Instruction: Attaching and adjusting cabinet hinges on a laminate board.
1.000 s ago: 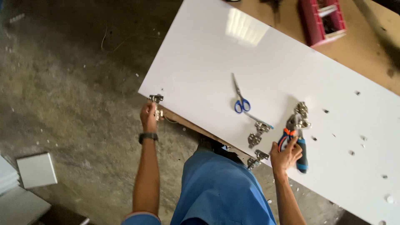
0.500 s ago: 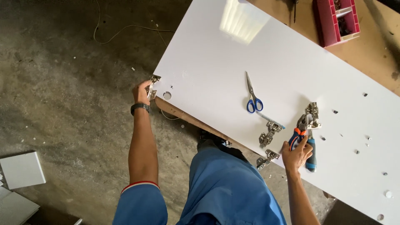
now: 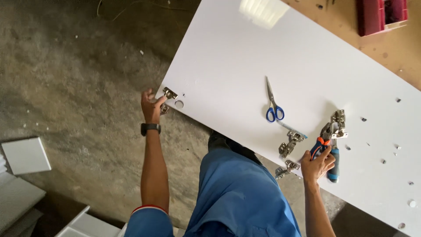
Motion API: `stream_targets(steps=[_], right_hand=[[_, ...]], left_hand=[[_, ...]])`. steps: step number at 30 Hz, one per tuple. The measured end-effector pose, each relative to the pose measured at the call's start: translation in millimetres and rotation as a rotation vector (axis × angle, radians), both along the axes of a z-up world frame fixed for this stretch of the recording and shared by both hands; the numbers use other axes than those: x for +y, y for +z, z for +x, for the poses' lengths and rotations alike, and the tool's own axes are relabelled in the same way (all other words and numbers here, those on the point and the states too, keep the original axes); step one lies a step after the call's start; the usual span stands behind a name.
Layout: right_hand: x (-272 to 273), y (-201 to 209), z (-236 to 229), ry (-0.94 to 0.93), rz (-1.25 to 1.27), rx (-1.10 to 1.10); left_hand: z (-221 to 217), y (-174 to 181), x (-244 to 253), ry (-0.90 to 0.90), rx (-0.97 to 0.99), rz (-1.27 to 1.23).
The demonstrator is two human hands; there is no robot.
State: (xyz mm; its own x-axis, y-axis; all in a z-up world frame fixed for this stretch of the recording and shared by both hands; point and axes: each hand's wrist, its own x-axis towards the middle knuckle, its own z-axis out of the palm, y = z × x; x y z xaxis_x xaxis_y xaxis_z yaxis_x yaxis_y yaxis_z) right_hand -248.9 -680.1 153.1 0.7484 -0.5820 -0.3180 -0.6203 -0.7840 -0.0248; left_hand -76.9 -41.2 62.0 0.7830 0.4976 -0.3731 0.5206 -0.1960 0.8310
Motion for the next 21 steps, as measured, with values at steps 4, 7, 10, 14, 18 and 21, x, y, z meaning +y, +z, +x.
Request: stream_targets(steps=[4, 7, 10, 14, 18, 21], right_hand=[[-1.3, -6.7, -2.9, 0.024, -0.058, 0.013], [1.5, -3.4, -2.4, -0.049, -0.011, 0.032], [3.9, -2.5, -2.5, -0.016, -0.045, 0.043], [9.2, 3.7, -0.2, -0.049, -0.022, 0.056], [6.0, -3.2, -4.6, 0.013, -0.049, 0.026], [5.0, -5.4, -6.6, 0.061, -0.082, 0.017]], left_hand=[[-11.4, 36.5, -34.5, 0.176, 0.004, -0.177], [-27.3, 23.3, -53.3, 0.043, -0.034, 0.054], [-30.0, 28.3, -57.5, 0.165, 0.000, -0.031], [-30.5, 1.7, -42.7, -0.049, 0.113, 0.025], [-24.9, -14.4, -48.6, -0.034, 0.388, 0.031], [-25.3, -7.9, -53.0, -0.024, 0.354, 0.006]])
